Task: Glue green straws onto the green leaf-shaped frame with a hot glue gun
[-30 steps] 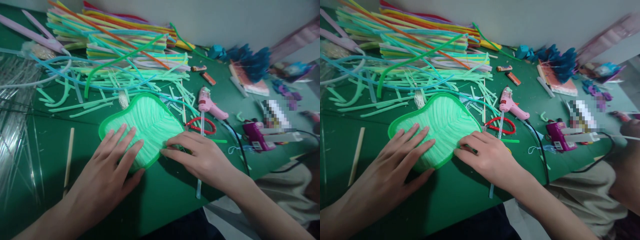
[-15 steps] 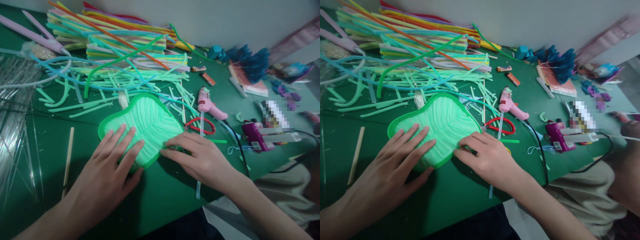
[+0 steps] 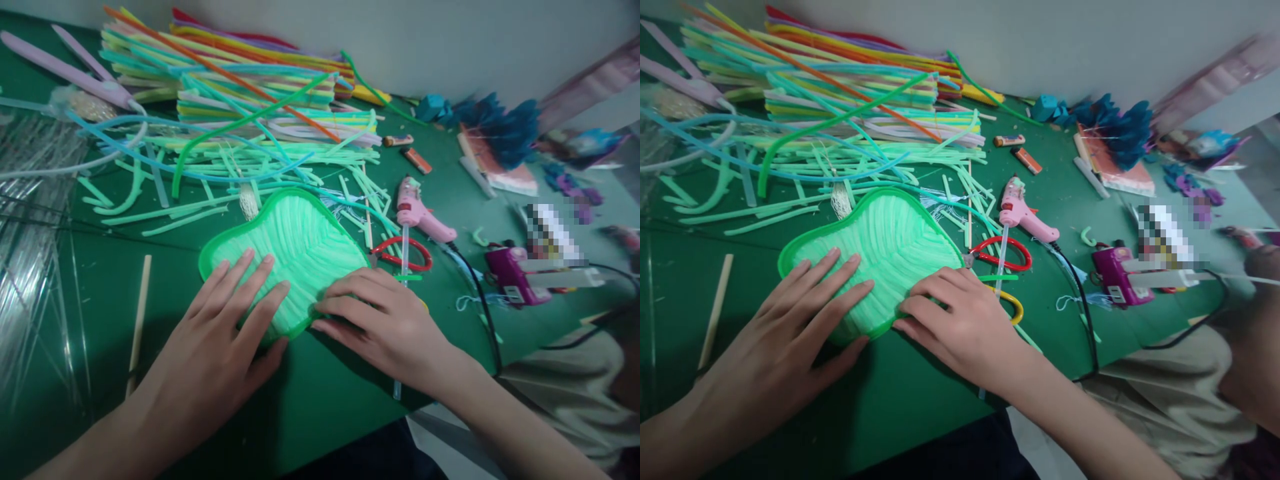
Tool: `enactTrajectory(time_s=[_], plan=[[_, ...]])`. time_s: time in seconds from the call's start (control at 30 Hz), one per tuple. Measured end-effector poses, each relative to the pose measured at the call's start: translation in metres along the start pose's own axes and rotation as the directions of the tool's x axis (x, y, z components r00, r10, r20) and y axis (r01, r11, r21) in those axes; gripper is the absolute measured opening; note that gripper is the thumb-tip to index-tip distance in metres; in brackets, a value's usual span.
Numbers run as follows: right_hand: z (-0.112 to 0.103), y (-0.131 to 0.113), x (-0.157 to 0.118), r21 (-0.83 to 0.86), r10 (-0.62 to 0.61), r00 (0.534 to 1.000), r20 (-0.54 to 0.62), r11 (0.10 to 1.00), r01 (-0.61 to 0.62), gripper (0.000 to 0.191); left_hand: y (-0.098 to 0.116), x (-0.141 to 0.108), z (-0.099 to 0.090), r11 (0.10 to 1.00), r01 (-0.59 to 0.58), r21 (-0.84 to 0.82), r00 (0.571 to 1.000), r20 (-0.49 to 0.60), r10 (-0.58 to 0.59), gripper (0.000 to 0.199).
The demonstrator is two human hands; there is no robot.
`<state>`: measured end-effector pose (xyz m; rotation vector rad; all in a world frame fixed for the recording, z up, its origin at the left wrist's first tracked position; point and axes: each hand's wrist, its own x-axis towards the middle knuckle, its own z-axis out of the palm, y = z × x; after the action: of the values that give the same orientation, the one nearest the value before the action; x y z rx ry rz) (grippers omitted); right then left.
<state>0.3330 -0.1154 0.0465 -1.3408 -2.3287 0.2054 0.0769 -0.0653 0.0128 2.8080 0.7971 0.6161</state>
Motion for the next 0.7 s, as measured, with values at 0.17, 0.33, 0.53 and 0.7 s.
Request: enactTrajectory(time_s=[0.17,0.33,0.53,0.7], plan=[[0.005,-0.0009,0.0017,0.05,0.031,1.0,-0.005,0.998,-0.031,0.005,-0.0006,-0.0006,0.0004,1.0,0.003,0.002,1.0,0.005,-0.003,0.044],[0.003,-0.0018,0.0034,0.065,0.025,1.0,0.007,0.998,-0.026,0.009,0.0002,-0.0015,0.0013,1.0,0.014,0.007,1.0,0.001,-0.014,0.044],[0.0053,-0.0037,0.0048,0.108,0.037,0.999,0.017,0.993,-0.039,0.009,-0.0003,-0.0021,0.0003,1.0,0.008,0.007,1.0,-0.003,-0.008,0.044],[0.0089,-0.0028,0.0081,0.089,0.025,1.0,0.004,0.996,-0.025,0.007,0.0008,-0.0024,0.0022,1.0,0.008,-0.006,1.0,0.003,-0.008,0.045]])
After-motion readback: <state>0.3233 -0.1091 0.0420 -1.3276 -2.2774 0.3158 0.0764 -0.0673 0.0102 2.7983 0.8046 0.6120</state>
